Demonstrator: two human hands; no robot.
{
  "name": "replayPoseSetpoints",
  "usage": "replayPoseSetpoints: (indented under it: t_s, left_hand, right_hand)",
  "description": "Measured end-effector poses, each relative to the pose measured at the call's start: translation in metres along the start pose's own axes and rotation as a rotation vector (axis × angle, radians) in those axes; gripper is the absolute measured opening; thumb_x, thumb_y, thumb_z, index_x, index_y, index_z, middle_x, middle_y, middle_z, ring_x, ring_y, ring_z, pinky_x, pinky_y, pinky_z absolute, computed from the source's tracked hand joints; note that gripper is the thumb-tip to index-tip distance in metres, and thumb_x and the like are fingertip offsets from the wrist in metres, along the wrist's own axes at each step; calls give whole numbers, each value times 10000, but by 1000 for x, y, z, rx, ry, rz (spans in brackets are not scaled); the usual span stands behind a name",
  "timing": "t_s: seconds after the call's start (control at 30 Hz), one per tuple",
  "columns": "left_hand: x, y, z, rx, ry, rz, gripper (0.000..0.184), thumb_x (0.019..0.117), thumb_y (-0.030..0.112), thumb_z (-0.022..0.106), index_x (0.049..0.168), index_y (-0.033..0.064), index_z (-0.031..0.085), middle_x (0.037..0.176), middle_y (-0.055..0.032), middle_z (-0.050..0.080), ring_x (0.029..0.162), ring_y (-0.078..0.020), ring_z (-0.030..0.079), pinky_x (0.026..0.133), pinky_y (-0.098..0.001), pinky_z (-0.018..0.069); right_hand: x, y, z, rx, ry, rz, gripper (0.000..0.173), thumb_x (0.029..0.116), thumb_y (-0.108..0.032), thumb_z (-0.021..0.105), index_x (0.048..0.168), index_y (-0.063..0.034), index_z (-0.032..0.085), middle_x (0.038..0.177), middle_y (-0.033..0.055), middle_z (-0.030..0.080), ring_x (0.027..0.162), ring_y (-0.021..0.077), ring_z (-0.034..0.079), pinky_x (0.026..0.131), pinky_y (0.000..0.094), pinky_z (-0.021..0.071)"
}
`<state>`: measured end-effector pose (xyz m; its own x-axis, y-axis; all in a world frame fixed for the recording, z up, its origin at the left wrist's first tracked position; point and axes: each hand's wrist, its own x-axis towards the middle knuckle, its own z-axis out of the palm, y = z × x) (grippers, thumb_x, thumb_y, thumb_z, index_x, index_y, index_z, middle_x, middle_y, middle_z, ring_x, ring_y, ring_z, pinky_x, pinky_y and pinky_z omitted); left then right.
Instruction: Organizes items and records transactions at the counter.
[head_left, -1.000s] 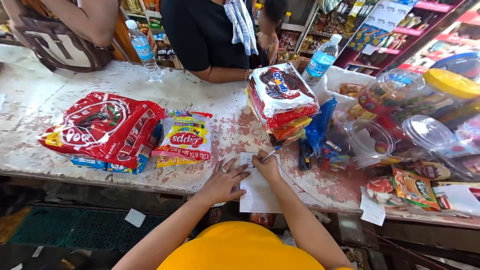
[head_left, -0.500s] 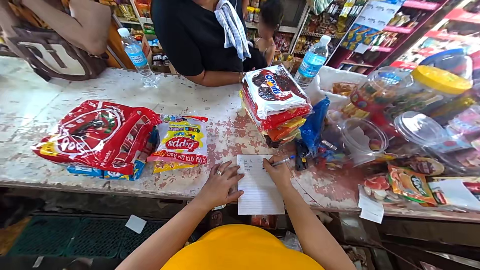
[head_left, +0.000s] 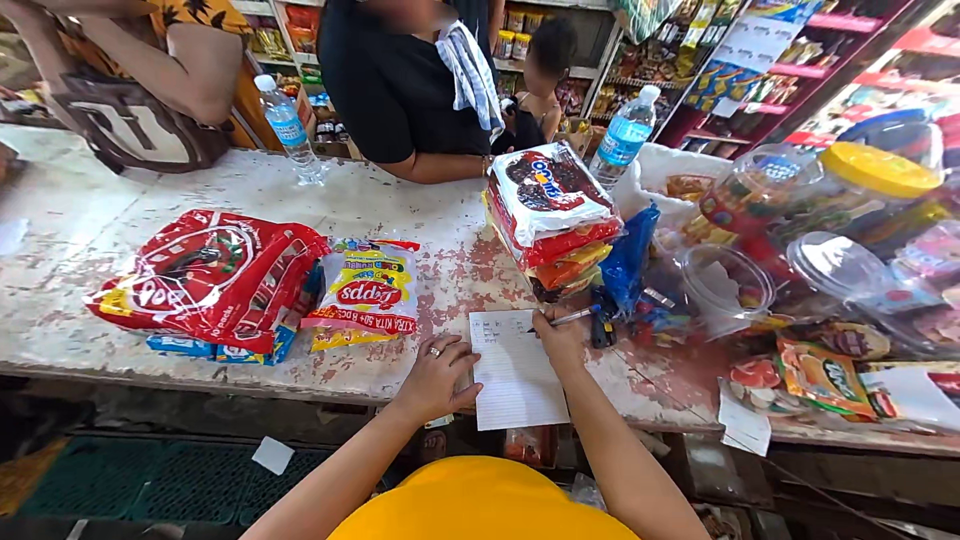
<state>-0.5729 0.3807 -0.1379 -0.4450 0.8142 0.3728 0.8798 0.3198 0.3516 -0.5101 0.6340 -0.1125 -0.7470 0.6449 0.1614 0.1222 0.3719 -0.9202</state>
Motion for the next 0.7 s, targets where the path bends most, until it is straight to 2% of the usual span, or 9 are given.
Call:
replayPoseSetpoints:
  t_s: [0.1,0.2,0.33,0.4,0.53,0.7]
  left_hand:
    - [3,1,0,9,-5,-13,536,994,562,460,1260,173,714,1314,-87,681,1338,-367,549,1093,-638,379]
    - [2,1,1,9,3,-24,542,993,572,450,1257,180,716,1301,-86,685,1329,-366,555,1091,-642,377]
    - [2,0,2,18,15,-26,542,998,573,436,1248,183,718,1299,-79,685,1325,-363,554,1092,-631,377]
    - [2,0,2,17,17,-26,542,999,572,433,1247,183,718,1301,-78,684,1326,-361,554,1089,-631,379]
    - [2,-1,2,26,15,-24,544,999,573,431,1248,183,716,1301,-81,682,1325,-361,554,1088,-632,379]
    - [1,0,2,21,14,-26,552,1001,574,434,1253,174,717,1314,-72,683,1332,-359,550,1091,-634,375]
  right_hand:
    - [-1,2,-2,-77,-46,-49,279,922,-89,698,684,-20,569,584,-5,535,533,45,519,559,233,464]
    - [1,0,-6,-85,-133,-5,286,943,-105,704,703,-13,579,596,11,557,543,56,540,575,242,482]
    - [1,-1,-5,-100,-130,9,287,944,-114,711,703,-30,578,592,2,563,539,54,548,573,243,485]
    - [-1,-2,-3,-167,-125,-14,296,929,-106,719,686,-21,573,591,21,544,547,85,526,577,287,464]
    - [-1,-5,-5,-235,-120,-47,285,900,-78,727,677,-14,562,588,29,515,558,91,494,571,292,430]
    - [2,-2,-5,-217,-130,-15,257,912,-93,712,707,-6,583,601,34,535,561,102,516,577,307,452]
